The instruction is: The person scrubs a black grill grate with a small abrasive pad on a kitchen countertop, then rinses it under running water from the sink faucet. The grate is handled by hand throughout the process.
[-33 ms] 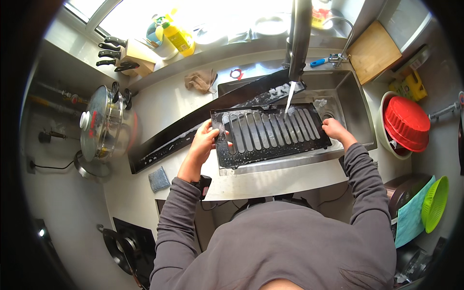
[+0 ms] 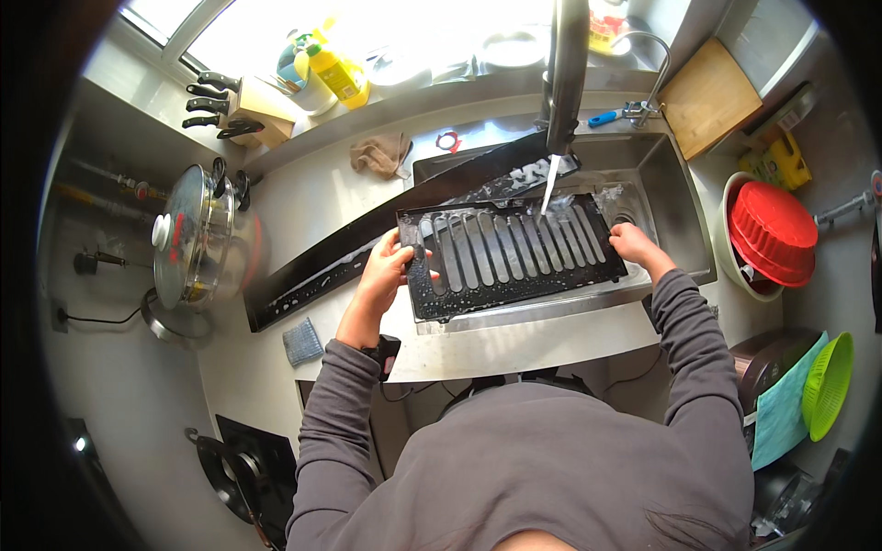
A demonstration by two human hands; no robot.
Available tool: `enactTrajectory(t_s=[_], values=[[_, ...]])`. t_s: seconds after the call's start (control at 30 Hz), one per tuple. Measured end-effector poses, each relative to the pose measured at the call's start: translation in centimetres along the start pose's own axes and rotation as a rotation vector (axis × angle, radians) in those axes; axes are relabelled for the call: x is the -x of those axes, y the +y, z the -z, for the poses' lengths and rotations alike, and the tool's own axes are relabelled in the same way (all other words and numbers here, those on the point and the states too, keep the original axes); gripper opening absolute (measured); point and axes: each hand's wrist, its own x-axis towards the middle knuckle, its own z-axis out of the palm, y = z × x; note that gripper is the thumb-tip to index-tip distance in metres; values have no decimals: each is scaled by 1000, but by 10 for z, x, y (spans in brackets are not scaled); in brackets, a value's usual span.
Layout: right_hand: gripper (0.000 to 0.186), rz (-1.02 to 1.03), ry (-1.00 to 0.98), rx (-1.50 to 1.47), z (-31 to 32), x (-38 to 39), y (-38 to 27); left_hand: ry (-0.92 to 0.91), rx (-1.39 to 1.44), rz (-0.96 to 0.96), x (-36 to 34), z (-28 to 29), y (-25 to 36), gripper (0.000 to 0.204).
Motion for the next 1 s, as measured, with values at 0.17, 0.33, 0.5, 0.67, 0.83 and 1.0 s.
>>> enactTrajectory(t_s=[0.17, 0.33, 0.5, 0.67, 0.83, 1.0], values=[[24, 33, 7, 8, -13, -15, -16, 50, 2, -61, 9, 8, 1, 40], [23, 78, 73, -22, -26, -28, -31, 87, -10, -144, 13, 17, 2, 44], [22, 86, 32, -6, -38, -38, -45, 159, -43, -148, 17, 29, 1, 48], [19, 134, 50, -45, -57, -38, -54, 206, -58, -201, 25, 42, 1, 43], [17, 186, -26, -87, -76, -36, -61, 255, -88, -178, 40, 59, 5, 42], [15, 268, -25, -119, -92, -37, -73, 278, -118, -175, 47, 76, 6, 42]])
